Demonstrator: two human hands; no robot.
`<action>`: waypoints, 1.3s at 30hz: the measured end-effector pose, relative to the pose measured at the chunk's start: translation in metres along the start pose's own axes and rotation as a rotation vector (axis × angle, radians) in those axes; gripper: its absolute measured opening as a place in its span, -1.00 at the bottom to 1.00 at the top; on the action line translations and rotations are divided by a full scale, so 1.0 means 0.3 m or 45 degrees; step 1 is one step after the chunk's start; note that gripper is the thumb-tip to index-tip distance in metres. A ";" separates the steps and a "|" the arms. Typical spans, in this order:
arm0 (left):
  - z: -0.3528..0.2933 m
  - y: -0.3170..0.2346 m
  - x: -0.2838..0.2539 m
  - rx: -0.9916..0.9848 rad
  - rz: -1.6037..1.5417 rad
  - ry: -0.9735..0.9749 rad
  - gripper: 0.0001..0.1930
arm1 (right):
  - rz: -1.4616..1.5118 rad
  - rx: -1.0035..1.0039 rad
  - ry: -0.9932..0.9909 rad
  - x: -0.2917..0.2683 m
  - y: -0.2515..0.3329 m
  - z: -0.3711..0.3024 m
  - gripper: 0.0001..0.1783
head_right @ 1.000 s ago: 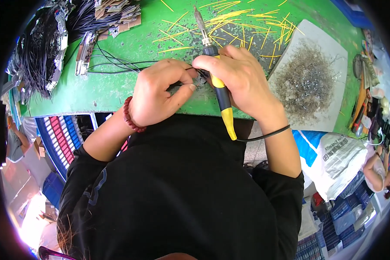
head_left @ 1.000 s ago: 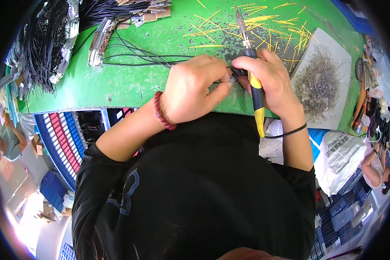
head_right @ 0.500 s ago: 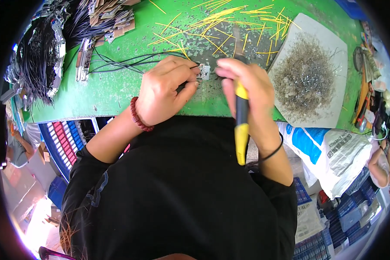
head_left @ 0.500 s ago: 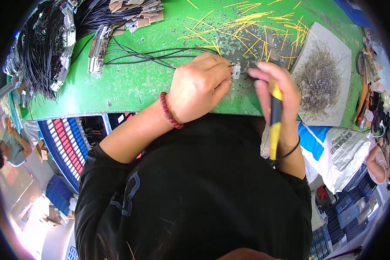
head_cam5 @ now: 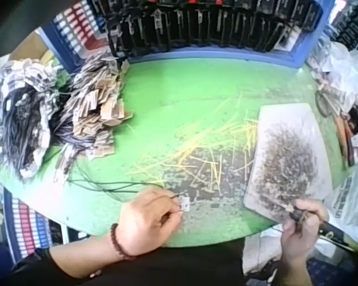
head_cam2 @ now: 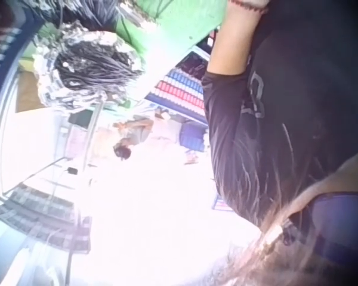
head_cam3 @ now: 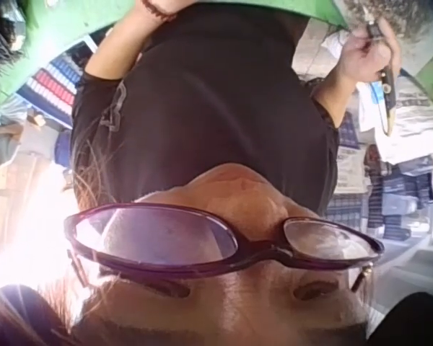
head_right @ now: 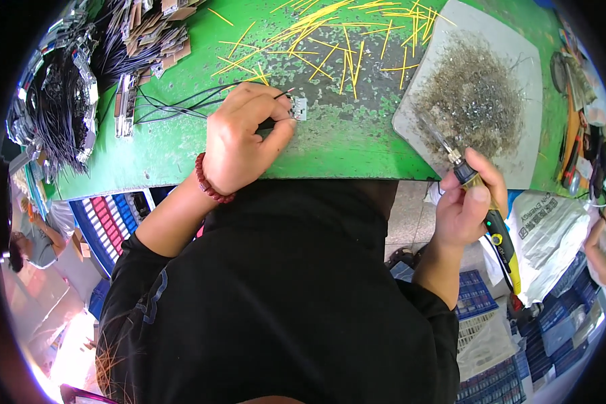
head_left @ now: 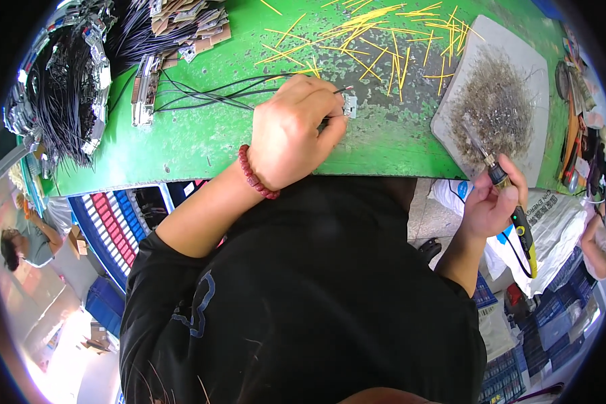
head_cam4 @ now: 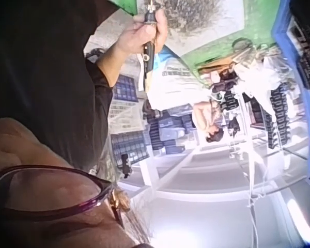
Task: Soldering small wires onto electronic components at an assembly line workbench.
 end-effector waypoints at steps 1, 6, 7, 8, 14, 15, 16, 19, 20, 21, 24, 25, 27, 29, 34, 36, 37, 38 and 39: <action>0.000 0.001 0.002 0.003 0.002 0.005 -0.89 | 0.004 0.002 -0.004 -0.012 -0.002 0.005 -0.46; 0.022 -0.009 0.009 0.012 0.042 0.004 -0.88 | 0.081 -0.003 -0.101 -0.099 -0.006 0.026 -0.64; 0.024 -0.013 0.012 -0.001 0.052 0.011 -0.88 | 0.144 0.020 -0.087 -0.123 -0.006 0.032 -0.64; 0.033 -0.019 0.017 0.014 0.056 0.022 -0.88 | 0.244 0.059 -0.065 -0.151 -0.010 0.033 -0.65; 0.023 -0.017 0.007 -0.018 0.085 0.066 -0.86 | 0.419 0.038 -0.219 -0.257 -0.022 0.101 -0.79; 0.023 -0.019 0.006 -0.040 0.082 0.076 -0.86 | 0.403 0.020 -0.232 -0.284 -0.020 0.107 -0.79; 0.031 -0.025 0.012 -0.028 0.066 0.080 -0.86 | 0.242 -0.025 -0.373 -0.328 -0.018 0.107 -0.82; 0.033 -0.030 0.015 -0.036 0.057 0.096 -0.86 | -0.136 -0.143 -0.657 -0.351 -0.007 0.118 -0.90; 0.032 -0.033 0.015 -0.033 0.055 0.091 -0.86 | -0.213 -0.153 -0.695 -0.356 -0.016 0.129 -0.91; 0.030 -0.032 0.016 -0.049 0.051 0.094 -0.86 | -0.134 -0.136 -0.719 -0.389 -0.049 0.144 -0.91; 0.031 -0.033 0.015 -0.075 0.044 0.094 -0.86 | 0.067 -0.111 -0.701 -0.434 -0.065 0.166 -0.93; 0.032 -0.034 0.014 -0.081 0.041 0.094 -0.86 | 0.057 -0.109 -0.719 -0.431 -0.058 0.167 -0.93; 0.031 -0.031 0.018 -0.078 0.041 0.094 -0.86 | 0.026 -0.103 -0.713 -0.436 -0.068 0.160 -0.93; 0.032 -0.030 0.020 -0.074 0.039 0.097 -0.86 | -0.019 -0.079 -0.706 -0.434 -0.069 0.149 -0.94; 0.032 -0.033 0.020 -0.073 0.058 0.106 -0.86 | -0.008 -0.089 -0.768 -0.437 -0.091 0.153 -0.96; 0.033 -0.032 0.020 -0.068 0.052 0.107 -0.87 | -0.028 -0.103 -0.782 -0.442 -0.093 0.150 -0.96; 0.033 -0.032 0.019 -0.065 0.048 0.107 -0.87 | -0.006 -0.099 -0.754 -0.445 -0.094 0.149 -0.96; 0.033 -0.032 0.019 -0.063 0.047 0.106 -0.87 | 0.017 -0.096 -0.726 -0.447 -0.094 0.150 -0.95; 0.033 -0.032 0.018 -0.067 0.052 0.110 -0.87 | 0.016 -0.098 -0.726 -0.447 -0.093 0.152 -0.95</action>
Point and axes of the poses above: each hand's wrist, its own z-axis towards the middle knuckle, its own x-axis out of the palm, y = z × x, the point moved 5 cm from there along z, towards the middle knuckle, and after that the axes turned 8 degrees about x, right-handed, at the moved point
